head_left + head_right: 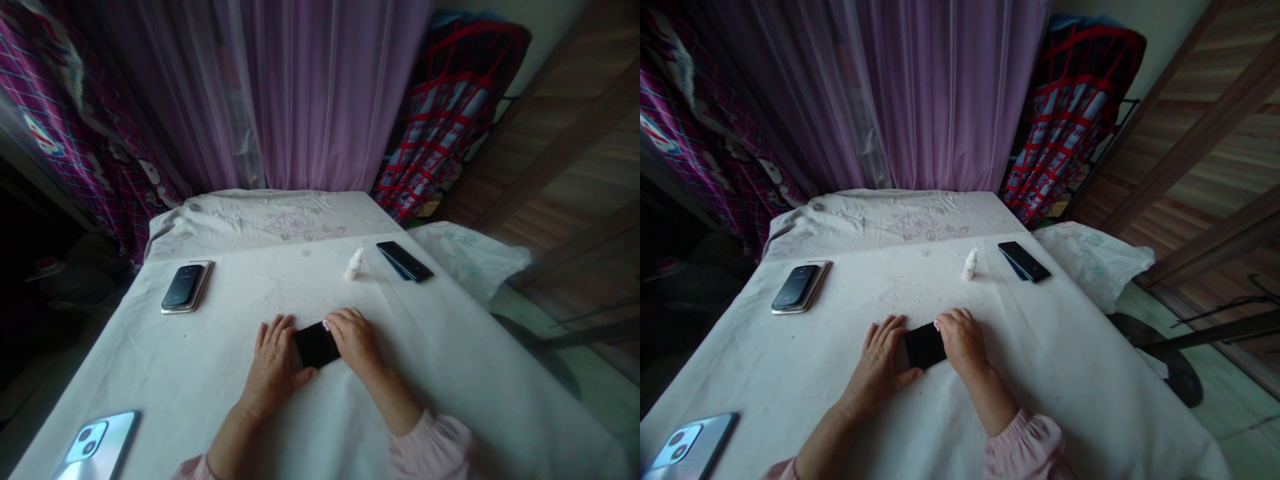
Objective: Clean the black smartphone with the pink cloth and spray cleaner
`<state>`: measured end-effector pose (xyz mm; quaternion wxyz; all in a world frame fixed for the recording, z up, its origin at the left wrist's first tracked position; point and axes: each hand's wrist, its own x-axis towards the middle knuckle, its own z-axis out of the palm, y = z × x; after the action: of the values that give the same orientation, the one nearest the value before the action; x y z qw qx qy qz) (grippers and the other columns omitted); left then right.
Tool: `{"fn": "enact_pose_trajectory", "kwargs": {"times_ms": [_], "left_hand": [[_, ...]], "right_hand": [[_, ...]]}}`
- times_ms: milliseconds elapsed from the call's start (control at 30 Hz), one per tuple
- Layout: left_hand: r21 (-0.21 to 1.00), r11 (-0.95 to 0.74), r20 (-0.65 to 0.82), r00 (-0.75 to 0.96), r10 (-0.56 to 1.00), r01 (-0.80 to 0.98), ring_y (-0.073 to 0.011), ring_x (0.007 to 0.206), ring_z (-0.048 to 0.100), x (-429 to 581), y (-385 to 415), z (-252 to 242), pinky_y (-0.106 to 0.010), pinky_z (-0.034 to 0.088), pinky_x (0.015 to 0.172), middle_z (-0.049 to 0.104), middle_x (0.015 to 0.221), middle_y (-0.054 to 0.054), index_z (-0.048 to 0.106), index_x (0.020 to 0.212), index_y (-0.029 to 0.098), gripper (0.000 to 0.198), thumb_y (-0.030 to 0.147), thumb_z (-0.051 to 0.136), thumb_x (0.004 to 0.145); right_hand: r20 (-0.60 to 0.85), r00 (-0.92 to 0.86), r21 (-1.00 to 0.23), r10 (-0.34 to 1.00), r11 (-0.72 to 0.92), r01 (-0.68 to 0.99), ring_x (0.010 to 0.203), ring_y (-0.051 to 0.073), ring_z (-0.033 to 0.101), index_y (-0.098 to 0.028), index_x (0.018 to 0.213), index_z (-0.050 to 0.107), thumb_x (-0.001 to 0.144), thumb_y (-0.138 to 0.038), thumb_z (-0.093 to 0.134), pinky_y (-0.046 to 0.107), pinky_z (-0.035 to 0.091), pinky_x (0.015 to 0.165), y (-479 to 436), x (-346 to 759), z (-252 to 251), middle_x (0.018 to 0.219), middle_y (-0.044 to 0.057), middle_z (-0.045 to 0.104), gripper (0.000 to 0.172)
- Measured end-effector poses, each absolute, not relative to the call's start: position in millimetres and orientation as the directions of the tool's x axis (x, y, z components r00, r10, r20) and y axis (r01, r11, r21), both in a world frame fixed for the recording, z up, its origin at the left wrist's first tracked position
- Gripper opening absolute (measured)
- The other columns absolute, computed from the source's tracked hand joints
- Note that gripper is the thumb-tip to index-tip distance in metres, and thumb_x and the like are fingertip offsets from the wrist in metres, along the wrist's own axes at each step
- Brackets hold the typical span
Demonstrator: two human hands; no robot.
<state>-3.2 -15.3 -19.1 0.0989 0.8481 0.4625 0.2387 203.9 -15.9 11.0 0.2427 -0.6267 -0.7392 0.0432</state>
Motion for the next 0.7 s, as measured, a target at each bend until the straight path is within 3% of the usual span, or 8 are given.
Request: {"fn": "enact_pose_trajectory", "kwargs": {"times_ms": [333, 700], "left_hand": [[0.389, -0.554, 0.33, 0.45, 0.83, 0.737, -0.0395, 0.133, 0.044, -3, -15, -22, -0.063, 0.028, 0.11, 0.055, 0.138, -0.019, 0.054, 0.116, 0.018, 0.061, 0.049, 0.077, 0.068], [0.39, -0.545, 0.297, 0.459, 0.837, 0.742, -0.0386, 0.133, 0.044, -3, -13, -23, -0.065, 0.025, 0.11, 0.055, 0.137, -0.02, 0.055, 0.118, 0.018, 0.062, 0.052, 0.075, 0.07]], "right_hand": [[0.215, 0.147, -0.274, 0.966, -0.085, 0.958, 0.085, 0.018, 0.06, -0.021, 0.085, 0.072, 0.093, -0.017, 0.05, 0.027, 0.041, 0.076, -4, 252, 14, 0.094, 0.005, 0.069, 0.023], [0.137, -0.092, -0.183, 0.986, 0.116, 0.976, 0.089, 0.02, 0.057, -0.023, 0.086, 0.067, 0.095, -0.02, 0.051, 0.03, 0.041, 0.074, -7, 188, 28, 0.092, 0.005, 0.066, 0.019]]}}
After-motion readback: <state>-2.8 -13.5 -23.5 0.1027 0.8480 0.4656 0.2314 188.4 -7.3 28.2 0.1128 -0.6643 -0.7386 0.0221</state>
